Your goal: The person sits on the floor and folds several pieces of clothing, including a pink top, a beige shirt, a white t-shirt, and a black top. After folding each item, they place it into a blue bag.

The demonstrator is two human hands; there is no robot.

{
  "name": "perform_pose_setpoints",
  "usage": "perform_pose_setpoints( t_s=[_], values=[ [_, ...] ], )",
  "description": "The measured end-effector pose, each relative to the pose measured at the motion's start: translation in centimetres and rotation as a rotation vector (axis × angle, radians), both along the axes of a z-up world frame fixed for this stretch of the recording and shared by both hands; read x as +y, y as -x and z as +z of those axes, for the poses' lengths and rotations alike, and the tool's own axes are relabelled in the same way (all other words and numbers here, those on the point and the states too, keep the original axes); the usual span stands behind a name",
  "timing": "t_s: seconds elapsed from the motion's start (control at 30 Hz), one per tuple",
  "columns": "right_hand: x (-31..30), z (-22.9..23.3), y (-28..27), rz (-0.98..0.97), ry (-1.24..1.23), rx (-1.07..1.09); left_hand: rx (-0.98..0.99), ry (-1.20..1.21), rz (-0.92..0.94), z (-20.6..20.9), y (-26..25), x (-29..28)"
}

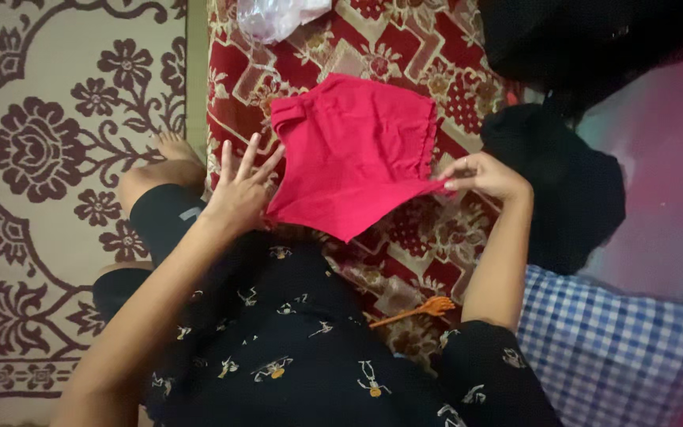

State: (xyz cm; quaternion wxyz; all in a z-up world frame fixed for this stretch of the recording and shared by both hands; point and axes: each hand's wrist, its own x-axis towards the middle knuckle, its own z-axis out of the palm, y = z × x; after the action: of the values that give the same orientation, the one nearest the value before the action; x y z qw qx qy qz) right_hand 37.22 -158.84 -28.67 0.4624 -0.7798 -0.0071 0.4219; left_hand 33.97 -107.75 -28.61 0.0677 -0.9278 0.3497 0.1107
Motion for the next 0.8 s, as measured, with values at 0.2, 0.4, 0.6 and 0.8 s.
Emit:
perform_pose_setpoints(
  t_s=[0.2, 0.4, 0.6, 0.8],
  values=[
    [3.1, 1.4, 3.0, 0.36, 0.319, 0.182, 0.208, -0.068, 0.033, 0.8, -0.8, 1.1],
    [6.5, -1.3, 10.8, 0.219, 0.281, 0.328, 0.006, 0.027, 0.056, 0.5, -2.5, -0.1],
    [7.2, -4.3, 11.5, 0.081, 0.337, 0.182, -0.031, 0.345, 0.459, -2.6, -6.1, -5.1],
    [8.0, -5.8, 6.0, -0.225, 0.437, -0.7, -0.542, 0.188, 0.454, -7.9, -9.0, -7.3]
  ],
)
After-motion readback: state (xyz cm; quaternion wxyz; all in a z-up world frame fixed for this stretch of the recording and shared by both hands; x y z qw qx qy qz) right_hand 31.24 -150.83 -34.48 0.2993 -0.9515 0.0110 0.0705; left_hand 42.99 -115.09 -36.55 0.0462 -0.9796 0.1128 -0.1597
